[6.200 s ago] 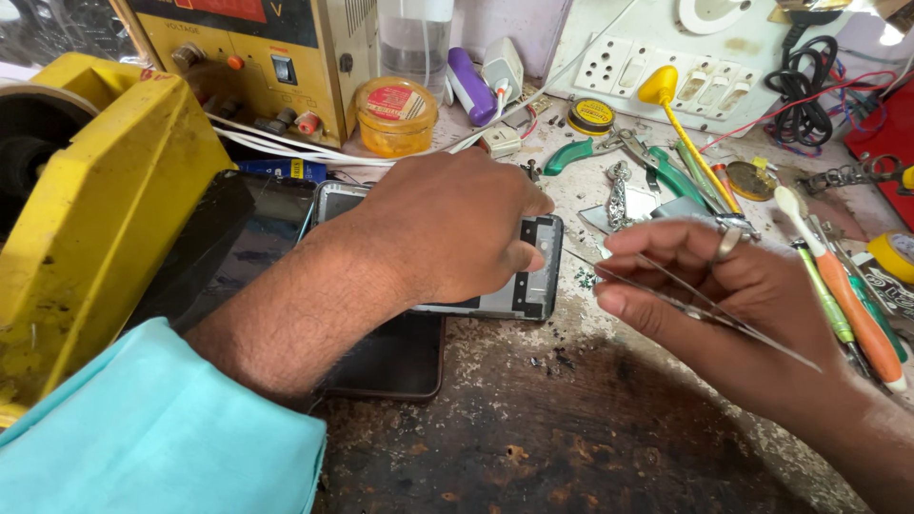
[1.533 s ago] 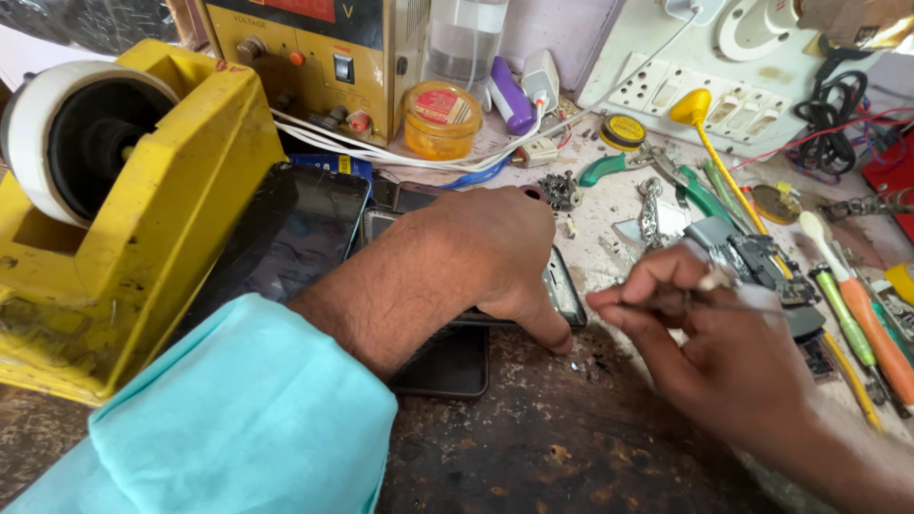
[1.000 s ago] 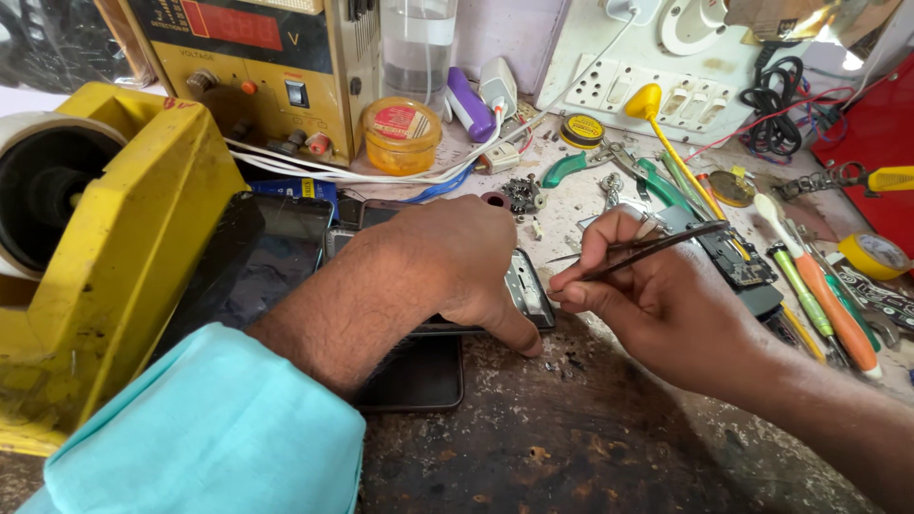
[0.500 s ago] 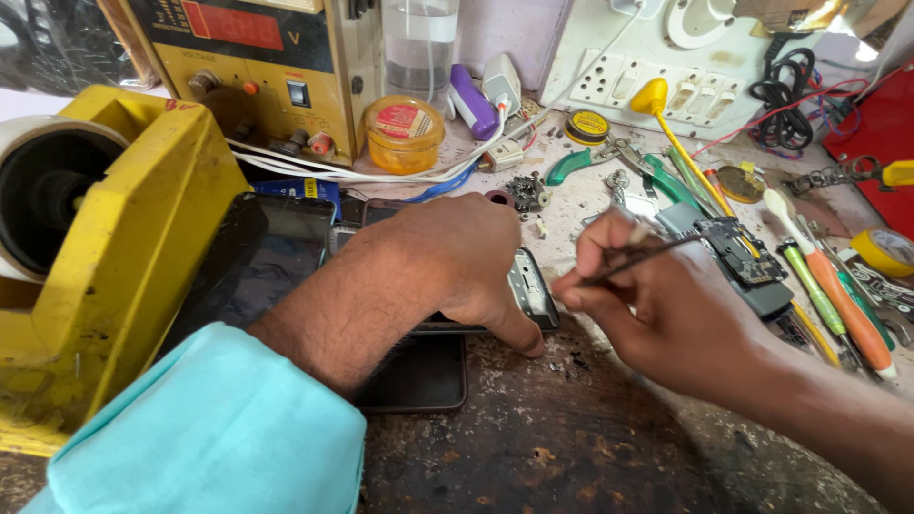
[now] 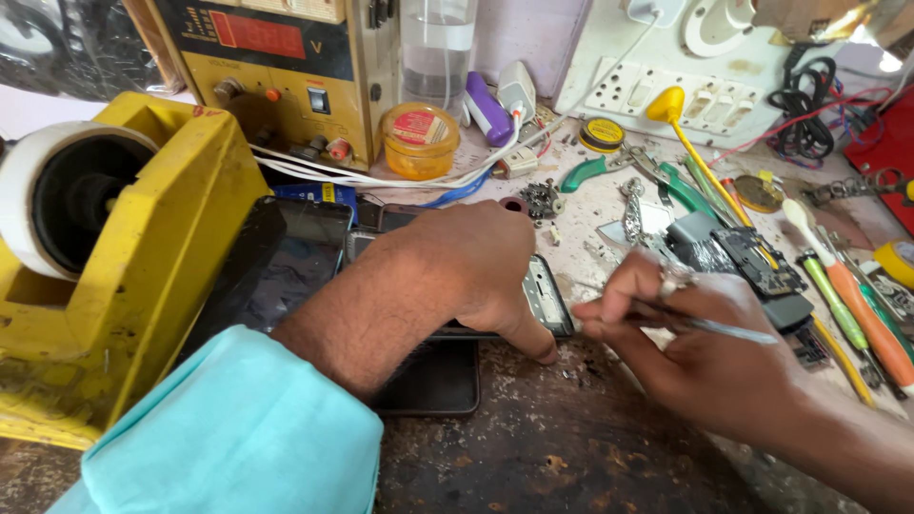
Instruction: The person works at a cluttered repair bench, holding a phone display panel and peeling its backing, then aligns the panel against a phone frame. They use tweezers and a spudger to press and adjust the display assembly into the frame, repositioning the phone repeatedly while fitting the part.
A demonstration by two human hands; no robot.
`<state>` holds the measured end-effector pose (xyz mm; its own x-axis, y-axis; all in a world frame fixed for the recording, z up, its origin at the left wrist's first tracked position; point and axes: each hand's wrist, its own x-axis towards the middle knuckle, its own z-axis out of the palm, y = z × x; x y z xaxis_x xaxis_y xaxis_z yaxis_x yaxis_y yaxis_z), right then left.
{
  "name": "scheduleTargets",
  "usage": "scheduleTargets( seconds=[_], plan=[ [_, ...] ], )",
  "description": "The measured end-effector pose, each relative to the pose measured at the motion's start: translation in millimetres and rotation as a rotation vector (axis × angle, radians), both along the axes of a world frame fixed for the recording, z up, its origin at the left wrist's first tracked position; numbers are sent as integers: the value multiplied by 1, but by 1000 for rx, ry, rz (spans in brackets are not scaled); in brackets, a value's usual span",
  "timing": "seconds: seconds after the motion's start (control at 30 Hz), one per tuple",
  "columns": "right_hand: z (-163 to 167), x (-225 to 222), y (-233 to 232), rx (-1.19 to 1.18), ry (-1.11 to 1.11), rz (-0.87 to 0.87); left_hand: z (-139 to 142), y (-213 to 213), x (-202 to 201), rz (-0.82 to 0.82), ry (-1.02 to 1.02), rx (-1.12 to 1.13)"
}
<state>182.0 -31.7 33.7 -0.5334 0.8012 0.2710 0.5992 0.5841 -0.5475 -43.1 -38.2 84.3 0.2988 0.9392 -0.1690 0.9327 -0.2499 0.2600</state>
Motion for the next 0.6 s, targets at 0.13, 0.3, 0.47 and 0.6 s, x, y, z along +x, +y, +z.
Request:
scheduleTargets(
  seconds=[0.13,0.3,0.47,0.6],
  plan=[
    [4,-4,3,-5,52,24,-1,1,1,-5,24,-3],
    [1,-2,2,106,14,11,-2,2,1,9,-3,-5],
    [-2,-1,3,114,-99,-100,-1,3,2,-16,20,-10],
    [2,-3,-10,203,76,123,-1,2,2,6,35,-34]
  ],
)
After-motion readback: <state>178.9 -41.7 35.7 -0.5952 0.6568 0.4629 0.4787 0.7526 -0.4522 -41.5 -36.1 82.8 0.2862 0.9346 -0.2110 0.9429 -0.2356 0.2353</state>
